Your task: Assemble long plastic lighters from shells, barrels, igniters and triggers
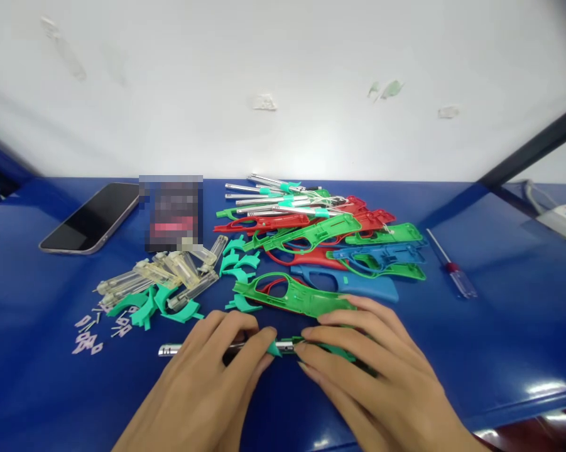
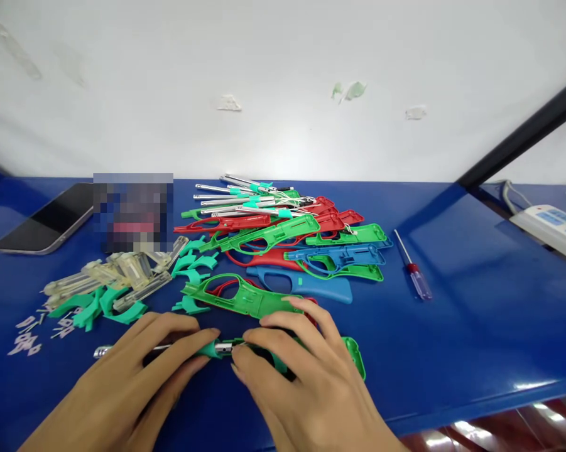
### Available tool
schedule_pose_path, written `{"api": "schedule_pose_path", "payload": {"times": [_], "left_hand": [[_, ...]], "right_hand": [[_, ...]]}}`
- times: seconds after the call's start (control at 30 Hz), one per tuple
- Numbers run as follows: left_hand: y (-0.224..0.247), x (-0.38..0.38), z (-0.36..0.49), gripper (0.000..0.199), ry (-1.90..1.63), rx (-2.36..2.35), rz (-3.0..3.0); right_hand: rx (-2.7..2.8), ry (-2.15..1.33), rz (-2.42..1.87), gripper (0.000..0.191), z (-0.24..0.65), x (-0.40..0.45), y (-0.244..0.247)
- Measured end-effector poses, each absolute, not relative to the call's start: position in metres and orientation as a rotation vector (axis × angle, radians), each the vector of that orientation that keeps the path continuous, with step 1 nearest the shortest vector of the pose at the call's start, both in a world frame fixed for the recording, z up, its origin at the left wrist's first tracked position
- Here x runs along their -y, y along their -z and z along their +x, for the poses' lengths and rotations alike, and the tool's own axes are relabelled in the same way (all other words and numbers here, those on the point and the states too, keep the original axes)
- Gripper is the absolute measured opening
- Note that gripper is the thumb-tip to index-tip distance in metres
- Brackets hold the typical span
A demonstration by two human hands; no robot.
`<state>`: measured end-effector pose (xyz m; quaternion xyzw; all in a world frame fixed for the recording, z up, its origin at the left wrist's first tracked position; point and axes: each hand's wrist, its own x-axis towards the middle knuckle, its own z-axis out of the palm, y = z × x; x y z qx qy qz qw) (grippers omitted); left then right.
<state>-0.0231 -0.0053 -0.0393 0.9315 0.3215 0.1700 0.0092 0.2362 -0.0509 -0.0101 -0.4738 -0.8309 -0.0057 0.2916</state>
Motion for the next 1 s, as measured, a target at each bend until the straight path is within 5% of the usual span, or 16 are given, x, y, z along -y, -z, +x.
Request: {"api": "schedule_pose_path", "payload": {"times": [0.53, 1.0], "left_hand": [[0.023, -0.002, -0.009, 0.027, -0.786, -0.984, 2.754], [0.013, -0.006, -0.004, 0.036, -0.809, -1.053, 2.752]], "right_hand": [[2.105, -0.028, -1.237, 0.024, 0.233, 0.052, 0.013], [2.154, -0.097, -1.229, 0.026, 0.233, 0.053, 0.012]]}}
